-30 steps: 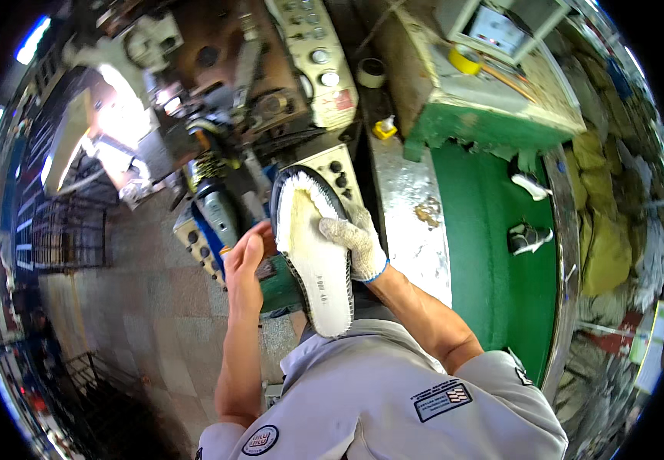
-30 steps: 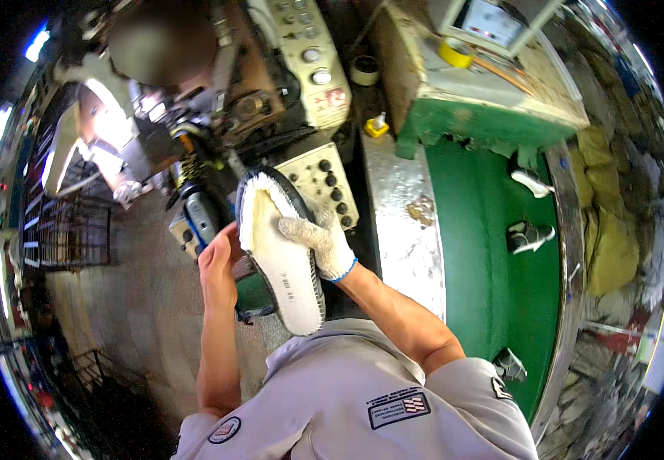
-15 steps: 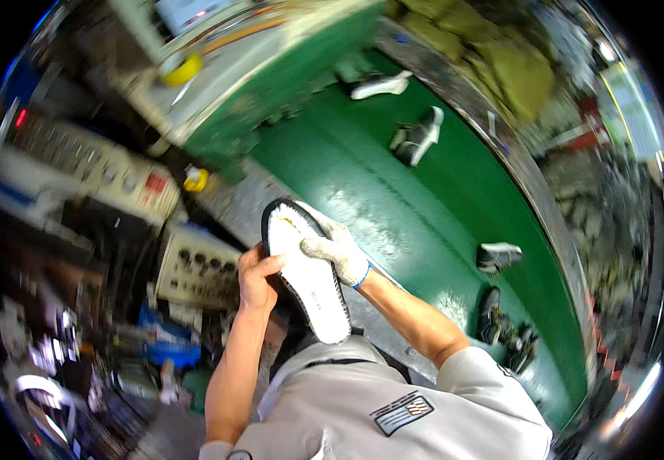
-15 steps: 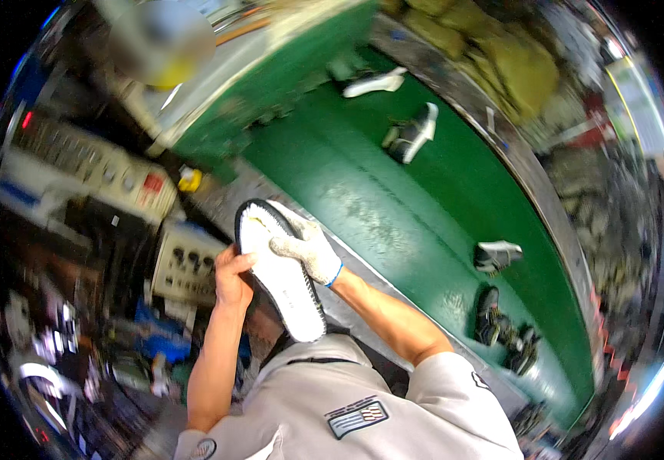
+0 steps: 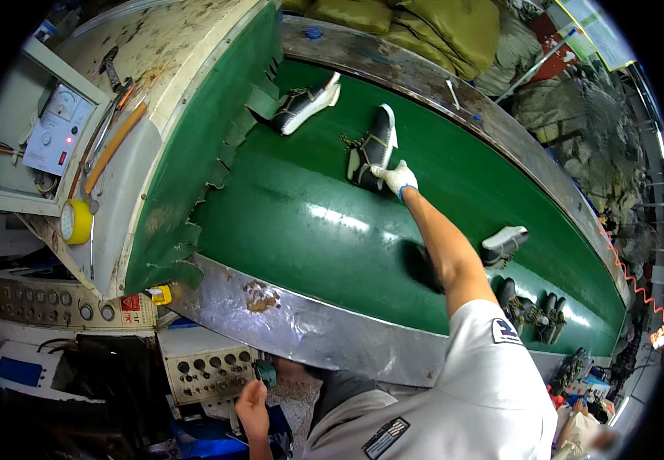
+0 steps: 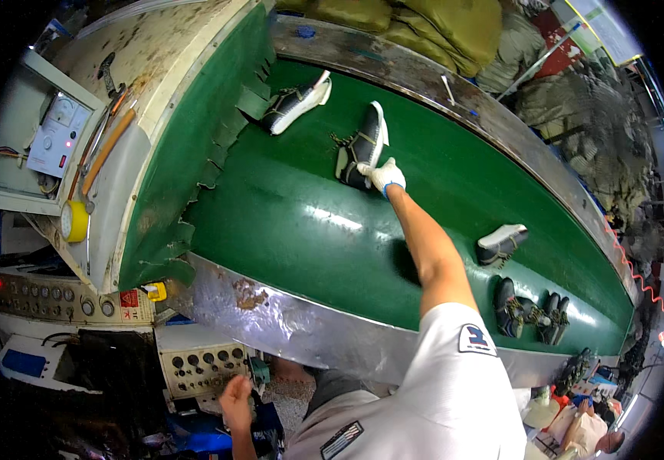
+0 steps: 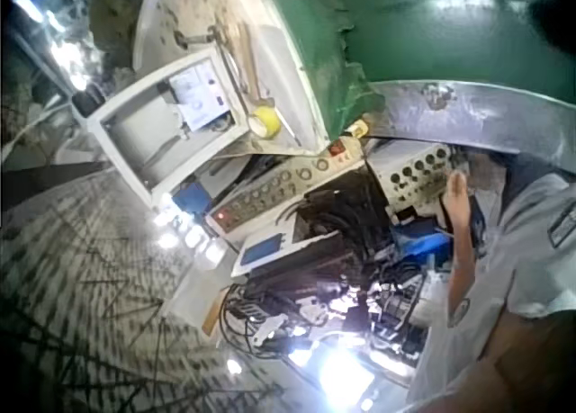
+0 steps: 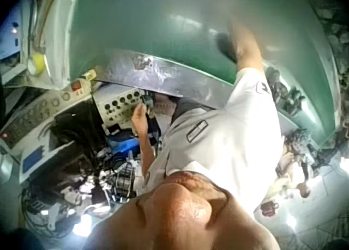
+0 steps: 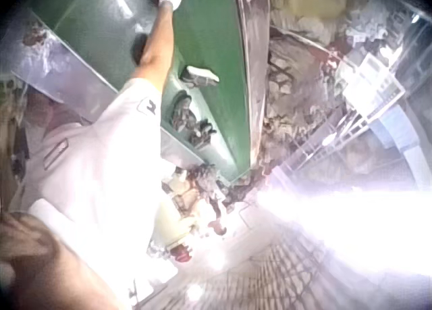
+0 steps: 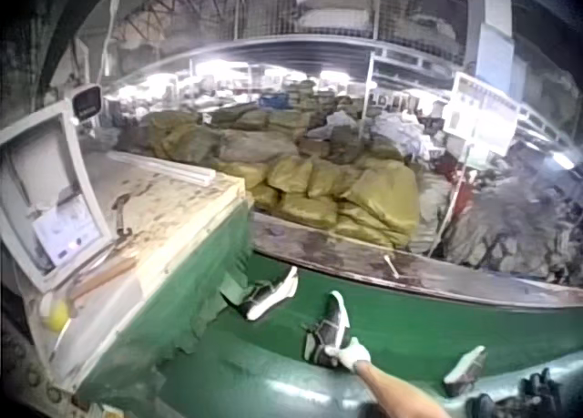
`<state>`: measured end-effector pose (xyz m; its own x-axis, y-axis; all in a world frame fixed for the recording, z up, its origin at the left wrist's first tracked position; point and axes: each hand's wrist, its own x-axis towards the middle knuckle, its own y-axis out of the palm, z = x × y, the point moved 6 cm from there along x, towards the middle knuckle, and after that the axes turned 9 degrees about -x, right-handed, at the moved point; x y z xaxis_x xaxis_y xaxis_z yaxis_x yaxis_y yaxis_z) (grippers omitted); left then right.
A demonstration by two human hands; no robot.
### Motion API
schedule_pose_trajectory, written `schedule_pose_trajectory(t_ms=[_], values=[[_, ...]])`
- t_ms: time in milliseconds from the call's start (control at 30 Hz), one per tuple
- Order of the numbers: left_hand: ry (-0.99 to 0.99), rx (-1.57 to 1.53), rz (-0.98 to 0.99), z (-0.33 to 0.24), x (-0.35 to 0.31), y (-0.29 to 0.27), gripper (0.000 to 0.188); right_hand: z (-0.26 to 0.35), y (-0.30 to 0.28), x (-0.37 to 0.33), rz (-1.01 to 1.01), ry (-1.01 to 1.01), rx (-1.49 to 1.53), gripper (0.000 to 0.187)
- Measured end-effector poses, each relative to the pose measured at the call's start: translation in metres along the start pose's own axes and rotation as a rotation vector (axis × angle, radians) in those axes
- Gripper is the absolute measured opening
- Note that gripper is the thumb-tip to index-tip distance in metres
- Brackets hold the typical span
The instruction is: The person places a shoe upper onto a lasting machine, secures the material by hand, and operates the machine controls to stretch it. They then remove the shoe from the machine and place it onto a moving conveyor belt.
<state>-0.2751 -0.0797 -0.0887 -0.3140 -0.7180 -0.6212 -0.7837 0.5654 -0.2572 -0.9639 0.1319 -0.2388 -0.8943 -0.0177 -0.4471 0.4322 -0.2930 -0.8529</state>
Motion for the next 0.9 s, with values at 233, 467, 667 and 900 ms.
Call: schedule_pose_trajectory(t_ms=[233,467,667,900], values=[[-0.093,-0.053,0.010,0.006,-0.032,0.011,0.028,0.031,0.059,0.022,0.109,-0.092,1.165,0.044],[0.131,-0.209,0.042,-0.083,-0.021,-0.033,0.030,0.080,0.081,-0.331,1.375,-0.024,1.864,0.083],[0.337,-0.613,-0.075,-0.148,-0.047,-0.129,0.050,0.173,0.143,-0.586,1.784,0.080,1.470,0.058],[0.273,-0.894,-0.477,-0.014,-0.126,-0.302,0.023,0.229,0.163,-0.787,1.711,-0.608,0.801,0.053]])
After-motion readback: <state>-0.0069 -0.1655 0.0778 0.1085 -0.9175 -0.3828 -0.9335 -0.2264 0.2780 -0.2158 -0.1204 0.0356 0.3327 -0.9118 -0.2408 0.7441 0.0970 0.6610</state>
